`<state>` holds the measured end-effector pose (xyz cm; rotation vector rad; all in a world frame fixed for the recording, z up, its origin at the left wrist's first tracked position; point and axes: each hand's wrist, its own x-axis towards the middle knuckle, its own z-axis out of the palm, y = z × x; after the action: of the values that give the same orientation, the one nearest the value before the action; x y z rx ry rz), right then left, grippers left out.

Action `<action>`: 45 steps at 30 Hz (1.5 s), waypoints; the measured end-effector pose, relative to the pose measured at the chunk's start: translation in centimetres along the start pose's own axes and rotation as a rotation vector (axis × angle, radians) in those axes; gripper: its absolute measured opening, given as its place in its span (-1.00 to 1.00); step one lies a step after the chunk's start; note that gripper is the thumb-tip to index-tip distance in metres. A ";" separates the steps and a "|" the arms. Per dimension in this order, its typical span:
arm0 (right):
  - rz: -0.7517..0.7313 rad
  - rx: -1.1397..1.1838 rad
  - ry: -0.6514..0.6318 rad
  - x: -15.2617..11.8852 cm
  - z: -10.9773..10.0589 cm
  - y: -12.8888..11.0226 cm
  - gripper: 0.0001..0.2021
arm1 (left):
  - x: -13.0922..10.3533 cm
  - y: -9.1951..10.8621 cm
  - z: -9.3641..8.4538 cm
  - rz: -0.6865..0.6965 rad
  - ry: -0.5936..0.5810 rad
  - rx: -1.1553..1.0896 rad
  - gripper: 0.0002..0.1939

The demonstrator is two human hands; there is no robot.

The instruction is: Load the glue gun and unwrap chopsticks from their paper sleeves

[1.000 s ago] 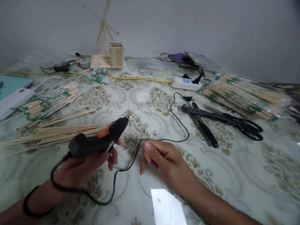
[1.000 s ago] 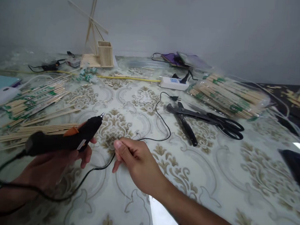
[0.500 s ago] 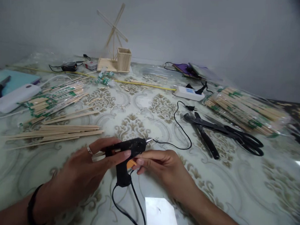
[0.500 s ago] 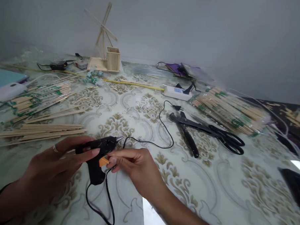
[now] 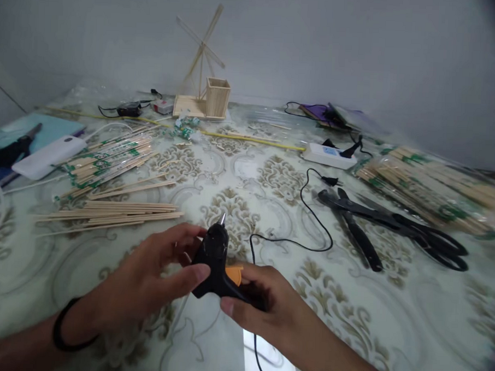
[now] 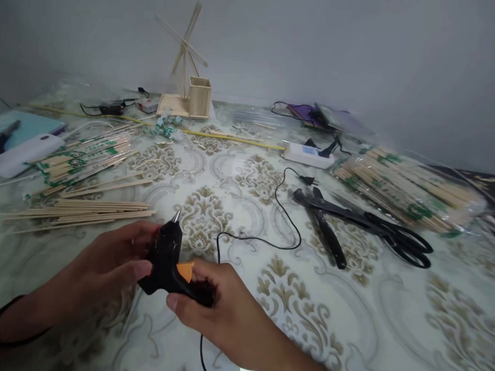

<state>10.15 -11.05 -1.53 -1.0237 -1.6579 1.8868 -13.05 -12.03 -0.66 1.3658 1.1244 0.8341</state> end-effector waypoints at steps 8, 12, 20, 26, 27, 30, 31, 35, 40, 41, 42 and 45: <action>0.037 -0.268 -0.058 -0.1 0.9 -0.3 -0.86 | 0.6 1.6 0.8 -0.202 0.143 0.589 -0.48; 0.040 -0.276 -0.051 -0.1 0.9 -0.5 -0.84 | 0.5 2.0 0.7 -0.074 0.114 0.651 -0.45; 0.057 -0.109 -0.112 0.1 0.1 0.1 -0.77 | 0.7 1.8 -0.7 -0.114 -0.059 0.435 -0.54; 0.065 0.000 -0.103 0.1 -0.9 0.6 -0.75 | 1.0 1.9 -1.7 -0.177 -0.183 0.145 -0.70; 0.065 0.000 -0.106 0.0 -0.9 0.5 -0.74 | 1.0 1.9 -1.7 -0.194 -0.172 0.140 -0.72; 0.068 -0.019 -0.116 -0.1 -0.6 0.2 -0.69 | 0.9 1.9 -1.2 -0.242 -0.076 0.178 -0.69; 0.064 -0.029 -0.107 -0.1 -0.5 0.1 -0.67 | 0.9 1.9 -0.9 -0.251 -0.030 0.196 -0.66; 0.041 -0.076 -0.062 -0.2 0.2 -0.1 -0.72 | 0.6 1.7 0.5 -0.232 0.166 0.313 -0.51; 0.027 -0.199 -0.017 -0.3 1.0 0.1 -0.75 | 0.7 1.5 1.4 -0.129 0.295 0.472 -0.39; 0.028 -0.211 -0.007 -0.3 1.1 0.1 -0.73 | 0.8 1.5 1.4 -0.110 0.298 0.500 -0.39; 0.030 -0.217 0.002 -0.3 1.2 0.1 -0.71 | 0.8 1.5 1.4 -0.105 0.290 0.520 -0.40; 0.036 -0.197 0.031 -0.3 1.2 0.1 -0.68 | 0.9 1.8 1.1 -0.161 0.211 0.510 -0.45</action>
<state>9.42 -12.07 -1.55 -1.1610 -1.8477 1.7465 -11.43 -11.38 0.87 1.5952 1.6689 0.6041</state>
